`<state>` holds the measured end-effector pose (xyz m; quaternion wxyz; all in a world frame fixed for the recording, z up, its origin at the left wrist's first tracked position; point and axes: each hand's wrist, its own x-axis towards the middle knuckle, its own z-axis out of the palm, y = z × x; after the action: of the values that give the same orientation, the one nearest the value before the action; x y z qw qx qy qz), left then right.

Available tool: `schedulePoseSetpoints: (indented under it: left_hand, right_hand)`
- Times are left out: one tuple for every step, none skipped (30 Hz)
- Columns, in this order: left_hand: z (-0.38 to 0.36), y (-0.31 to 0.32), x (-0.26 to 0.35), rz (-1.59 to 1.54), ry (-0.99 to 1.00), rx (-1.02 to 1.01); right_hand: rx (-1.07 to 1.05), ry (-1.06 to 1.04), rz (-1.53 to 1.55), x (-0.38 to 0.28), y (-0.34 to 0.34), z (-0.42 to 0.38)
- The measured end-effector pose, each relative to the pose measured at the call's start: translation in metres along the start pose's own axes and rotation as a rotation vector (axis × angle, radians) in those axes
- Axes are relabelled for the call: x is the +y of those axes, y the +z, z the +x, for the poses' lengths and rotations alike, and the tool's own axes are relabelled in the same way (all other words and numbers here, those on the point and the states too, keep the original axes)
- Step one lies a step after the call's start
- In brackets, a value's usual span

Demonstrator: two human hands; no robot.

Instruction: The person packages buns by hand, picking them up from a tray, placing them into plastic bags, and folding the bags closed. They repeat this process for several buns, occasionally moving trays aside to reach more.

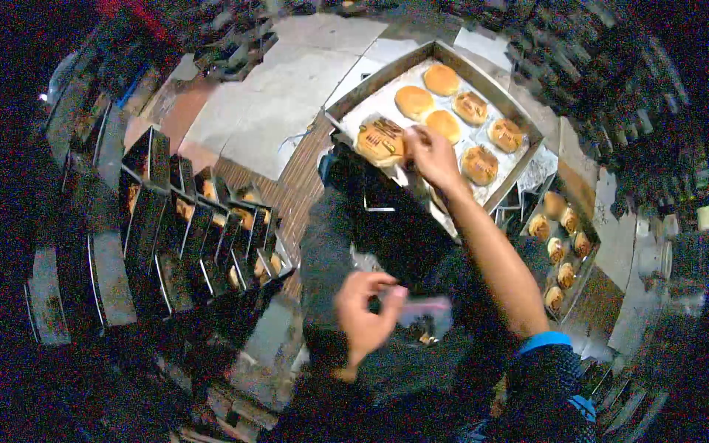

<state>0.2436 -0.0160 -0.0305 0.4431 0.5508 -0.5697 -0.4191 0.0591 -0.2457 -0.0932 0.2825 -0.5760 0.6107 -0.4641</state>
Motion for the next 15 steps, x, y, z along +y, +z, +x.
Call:
schedulePoseSetpoints:
  left_hand:
    - [0.000, 0.016, -0.007, 0.240, 0.111, -0.137]
    - [-0.006, 0.032, -0.025, 0.297, 0.131, -0.227]
    - [-0.013, 0.041, -0.045, 0.337, 0.123, -0.296]
    - [-0.017, 0.045, -0.063, 0.353, 0.068, -0.469]
    - [-0.018, 0.041, -0.060, 0.268, 0.115, -0.433]
    - [-0.019, 0.037, -0.058, 0.295, 0.167, -0.460]
    - [-0.019, 0.036, -0.059, 0.268, 0.251, -0.445]
    - [-0.020, 0.035, -0.057, 0.275, 0.289, -0.443]
    - [-0.022, 0.033, -0.054, 0.289, 0.256, -0.476]
    - [-0.025, 0.034, -0.052, 0.306, 0.219, -0.511]
    - [-0.026, 0.039, -0.054, 0.324, 0.253, -0.462]
    - [-0.028, 0.045, -0.052, 0.336, 0.282, -0.474]
    - [-0.031, 0.051, -0.049, 0.419, 0.236, -0.424]
    - [-0.035, 0.056, -0.048, 0.501, 0.193, -0.371]
    - [-0.033, 0.060, -0.068, 0.446, 0.225, -0.352]
  right_hand:
    - [-0.036, 0.020, -0.183, -0.024, -0.017, 0.001]
    - [-0.057, 0.036, -0.368, -0.052, -0.035, -0.008]
    - [-0.045, 0.005, -0.323, -0.039, -0.039, -0.023]
    - [-0.035, -0.030, -0.282, -0.024, -0.045, -0.043]
    - [-0.264, -0.034, -0.288, -0.043, -0.064, -0.070]
    - [-0.495, -0.029, -0.291, -0.059, -0.080, -0.105]
    - [-0.681, -0.019, -0.188, -0.047, -0.091, -0.141]
    - [-0.867, -0.133, -0.075, -0.046, -0.105, -0.166]
    - [-0.920, -0.147, -0.215, -0.045, -0.115, -0.192]
    - [-0.824, -0.126, -0.240, -0.029, -0.119, -0.222]
    - [-0.668, -0.009, -0.239, -0.025, -0.121, -0.245]
    - [-0.536, 0.047, -0.158, -0.025, -0.121, -0.260]
    - [-0.496, 0.015, -0.177, -0.026, -0.121, -0.267]
    - [-0.454, -0.015, -0.197, -0.028, -0.121, -0.270]
    - [-0.464, -0.021, -0.221, -0.031, -0.122, -0.269]
